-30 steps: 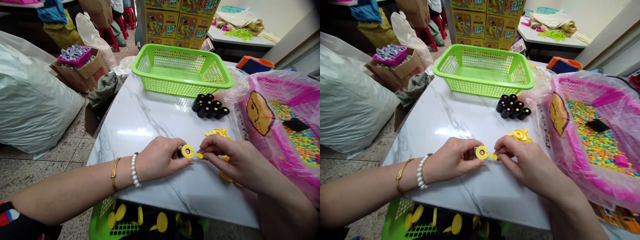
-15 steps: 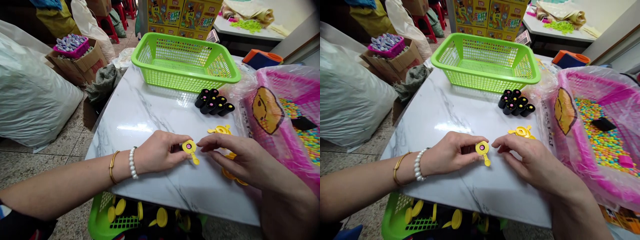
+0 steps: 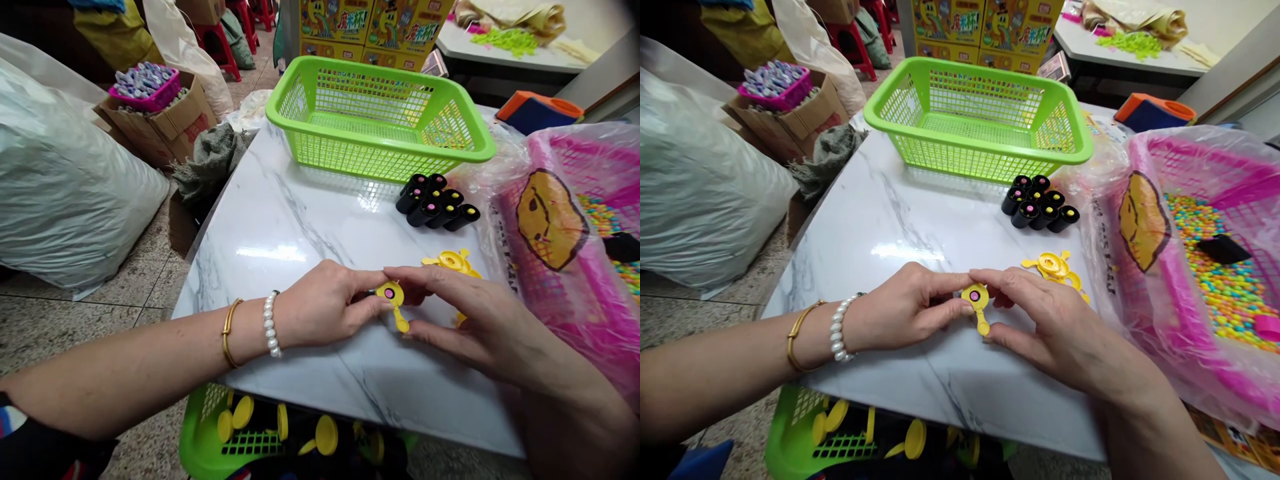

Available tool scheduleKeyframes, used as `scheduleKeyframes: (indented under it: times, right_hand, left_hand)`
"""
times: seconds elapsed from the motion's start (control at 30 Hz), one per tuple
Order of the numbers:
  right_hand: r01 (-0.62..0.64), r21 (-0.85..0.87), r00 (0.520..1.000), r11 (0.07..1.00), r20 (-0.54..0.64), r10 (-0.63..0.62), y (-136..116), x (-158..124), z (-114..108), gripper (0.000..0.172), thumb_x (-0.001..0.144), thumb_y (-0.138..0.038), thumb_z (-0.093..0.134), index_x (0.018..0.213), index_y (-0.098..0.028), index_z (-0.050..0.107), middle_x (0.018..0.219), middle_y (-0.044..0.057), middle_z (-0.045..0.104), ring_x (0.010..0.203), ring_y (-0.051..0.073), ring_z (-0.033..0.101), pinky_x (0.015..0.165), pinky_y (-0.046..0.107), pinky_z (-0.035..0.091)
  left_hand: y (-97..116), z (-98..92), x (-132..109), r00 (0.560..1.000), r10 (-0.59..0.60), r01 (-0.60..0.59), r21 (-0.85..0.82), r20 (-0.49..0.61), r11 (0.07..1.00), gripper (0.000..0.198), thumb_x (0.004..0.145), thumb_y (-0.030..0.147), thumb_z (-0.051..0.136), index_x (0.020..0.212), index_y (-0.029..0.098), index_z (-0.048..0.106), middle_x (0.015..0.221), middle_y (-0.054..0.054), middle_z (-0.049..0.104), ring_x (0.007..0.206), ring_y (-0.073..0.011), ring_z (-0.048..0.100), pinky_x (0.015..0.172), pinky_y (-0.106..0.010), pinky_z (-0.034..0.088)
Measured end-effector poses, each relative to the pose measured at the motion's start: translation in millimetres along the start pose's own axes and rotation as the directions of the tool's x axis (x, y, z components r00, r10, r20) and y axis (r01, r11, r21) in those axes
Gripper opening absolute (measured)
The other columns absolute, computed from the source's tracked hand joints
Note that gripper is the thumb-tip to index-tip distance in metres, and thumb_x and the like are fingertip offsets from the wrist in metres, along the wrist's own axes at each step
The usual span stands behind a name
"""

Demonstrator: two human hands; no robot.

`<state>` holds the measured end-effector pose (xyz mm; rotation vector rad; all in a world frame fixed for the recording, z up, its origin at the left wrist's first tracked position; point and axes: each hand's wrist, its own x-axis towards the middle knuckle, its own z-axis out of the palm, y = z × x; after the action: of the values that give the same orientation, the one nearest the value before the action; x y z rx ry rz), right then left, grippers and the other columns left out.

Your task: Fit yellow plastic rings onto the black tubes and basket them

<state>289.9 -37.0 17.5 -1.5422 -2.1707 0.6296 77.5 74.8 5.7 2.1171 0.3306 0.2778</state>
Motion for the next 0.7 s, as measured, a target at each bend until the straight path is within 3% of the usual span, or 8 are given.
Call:
scheduleKeyframes:
  times: [0.1,0.2,0.33,0.53,0.7]
  right_hand:
    - [-0.089,0.095,0.995,0.991,-0.039,0.093,-5,3,1,0.039,0.090,-0.033,0.063,0.127,-0.029,0.054,0.100,0.001,0.066,0.088,0.016,0.063,0.075,0.027,0.050]
    - [-0.257,0.256,0.958,0.932,-0.057,0.280,-14,8,6,0.026,0.090,-0.033,0.062,0.115,-0.026,0.058,0.084,-0.001,0.064,0.075,0.013,0.061,0.065,0.024,0.049]
    - [-0.422,0.429,0.897,0.799,0.068,0.437,-22,18,11,0.023,0.090,-0.037,0.061,0.107,-0.023,0.055,0.070,-0.004,0.055,0.062,0.011,0.053,0.054,0.022,0.044]
    - [-0.433,0.567,0.895,0.700,0.181,0.408,-13,25,10,0.028,0.090,-0.042,0.060,0.108,-0.022,0.051,0.069,-0.005,0.051,0.059,0.011,0.046,0.050,0.022,0.036]
    - [-0.416,0.634,0.905,0.652,0.223,0.362,-8,28,12,0.032,0.090,-0.043,0.060,0.111,-0.021,0.051,0.074,-0.003,0.054,0.064,0.012,0.051,0.059,0.025,0.042]
  left_hand:
    - [-1,0.0,0,1.000,0.003,-0.003,0.018,0.014,1.000,0.024,0.095,0.022,0.050,0.110,0.015,0.067,0.069,0.001,0.066,0.057,-0.0086,0.054,0.058,-0.018,0.043]
    - [-2,2.2,-2,0.999,0.029,-0.030,0.045,0.016,0.999,0.019,0.094,0.024,0.053,0.104,0.017,0.068,0.068,0.001,0.066,0.056,-0.0092,0.055,0.057,-0.018,0.042]
    - [-1,5.6,-3,0.999,0.032,-0.031,0.094,-0.008,0.995,0.020,0.092,0.026,0.056,0.107,0.017,0.066,0.065,0.002,0.064,0.051,-0.0094,0.052,0.053,-0.019,0.039]
    - [-1,6.3,0,1.000,0.007,-0.004,0.141,-0.025,0.990,0.014,0.093,0.024,0.055,0.099,0.017,0.065,0.069,0.001,0.065,0.055,-0.0109,0.055,0.056,-0.020,0.041]
    - [-4,10.5,-2,0.997,0.028,-0.012,0.225,-0.068,0.974,0.017,0.093,0.030,0.056,0.102,0.018,0.065,0.070,0.000,0.067,0.055,-0.0119,0.056,0.055,-0.022,0.039]
